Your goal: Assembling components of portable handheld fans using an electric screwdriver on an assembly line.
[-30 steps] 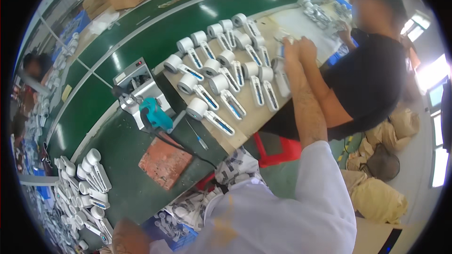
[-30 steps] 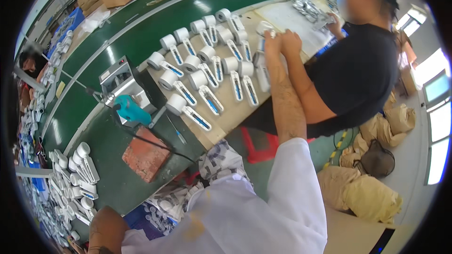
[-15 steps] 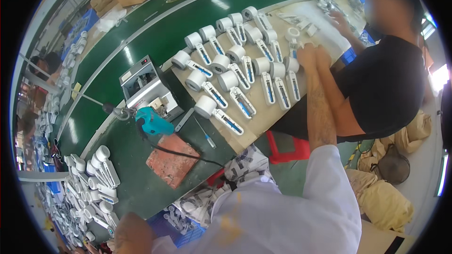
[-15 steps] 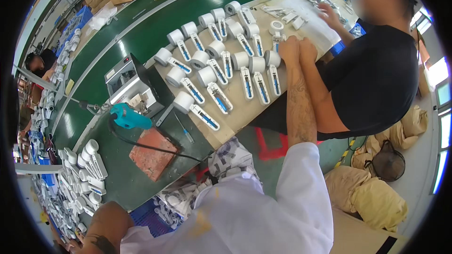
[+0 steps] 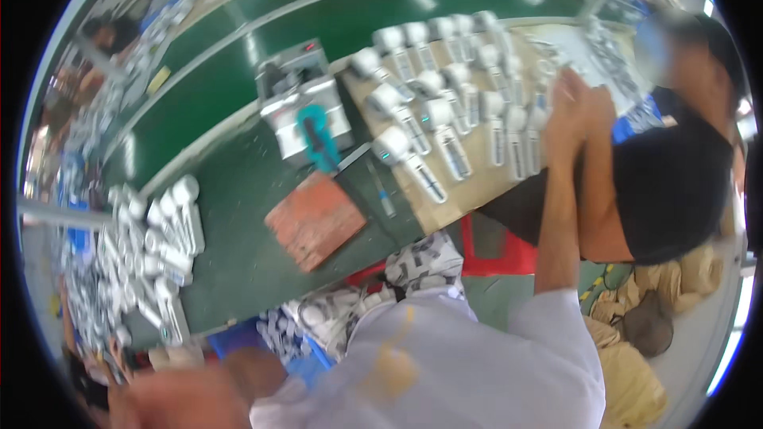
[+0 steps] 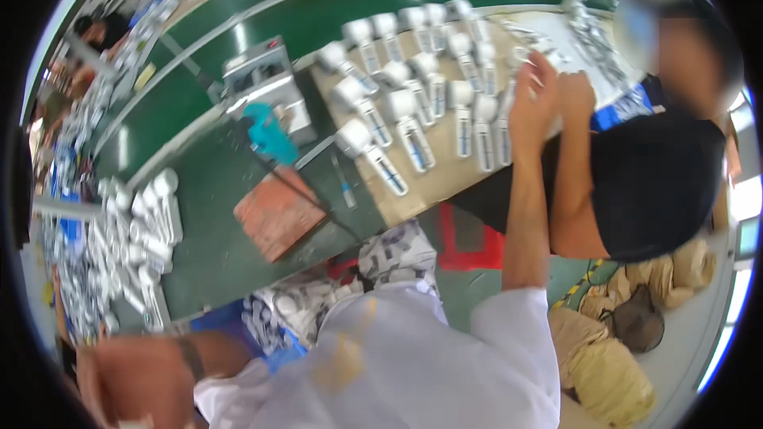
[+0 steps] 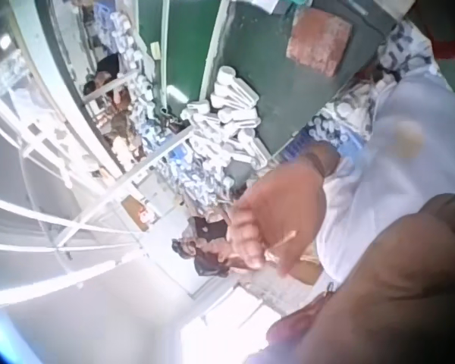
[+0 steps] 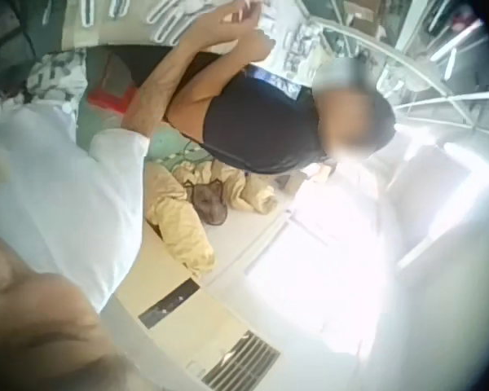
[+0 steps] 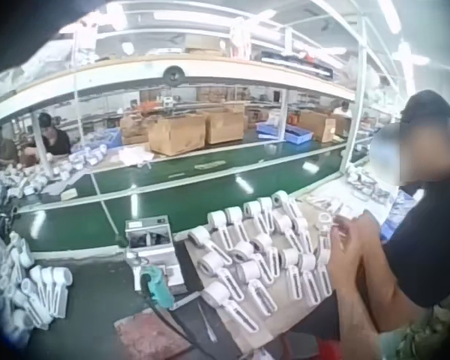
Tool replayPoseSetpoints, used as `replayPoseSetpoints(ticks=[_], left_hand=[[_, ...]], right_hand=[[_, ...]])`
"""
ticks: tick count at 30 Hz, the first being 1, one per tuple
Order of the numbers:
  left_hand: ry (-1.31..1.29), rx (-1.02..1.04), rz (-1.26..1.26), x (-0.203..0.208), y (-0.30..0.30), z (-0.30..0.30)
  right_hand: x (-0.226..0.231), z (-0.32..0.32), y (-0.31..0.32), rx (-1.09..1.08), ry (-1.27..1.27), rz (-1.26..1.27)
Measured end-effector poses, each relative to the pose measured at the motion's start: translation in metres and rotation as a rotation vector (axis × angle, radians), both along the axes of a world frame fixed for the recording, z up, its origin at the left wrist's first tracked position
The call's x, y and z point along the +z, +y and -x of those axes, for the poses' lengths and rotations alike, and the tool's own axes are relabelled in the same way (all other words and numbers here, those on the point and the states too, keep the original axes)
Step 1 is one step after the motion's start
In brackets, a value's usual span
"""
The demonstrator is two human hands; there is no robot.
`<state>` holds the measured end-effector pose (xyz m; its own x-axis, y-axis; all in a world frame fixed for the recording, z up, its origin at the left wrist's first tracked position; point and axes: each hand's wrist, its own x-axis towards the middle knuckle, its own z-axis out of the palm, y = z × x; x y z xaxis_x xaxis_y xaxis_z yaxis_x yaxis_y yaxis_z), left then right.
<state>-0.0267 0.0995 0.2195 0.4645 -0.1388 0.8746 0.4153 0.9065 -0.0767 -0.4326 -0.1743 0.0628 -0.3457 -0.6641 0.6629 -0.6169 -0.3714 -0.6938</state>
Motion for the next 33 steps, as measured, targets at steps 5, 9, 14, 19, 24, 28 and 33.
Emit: replayPoseSetpoints(ticks=[5, 9, 14, 19, 24, 28, 33], left_hand=[[-0.208, 0.834, -0.936, -0.128, 0.013, -0.039], [-0.364, 0.666, -1.438, -0.167, 0.002, 0.004], [-0.428, 0.507, -1.519, -0.197, 0.005, 0.018], [-0.755, 0.549, -1.501, -0.183, -0.009, 0.028], [-0.996, 0.927, -1.326, -0.19, -0.043, 0.037], [-1.07, 0.718, -1.382, -0.183, -0.057, 0.054], [-1.058, 0.718, -1.282, -0.186, -0.052, 0.055]], right_hand=[[0.005, -0.138, 0.176, 1.083, 0.018, 0.012], [-0.015, -0.23, 0.179, 0.833, -0.012, -0.101], [-0.025, -0.268, 0.121, 0.82, -0.182, -0.261], [-0.022, -0.265, 0.1, 0.806, -0.255, -0.291], [-0.018, -0.24, 0.118, 0.947, -0.737, -0.425], [0.011, -0.221, 0.143, 1.036, -0.871, -0.472], [0.005, -0.217, 0.145, 1.051, -0.858, -0.474]])
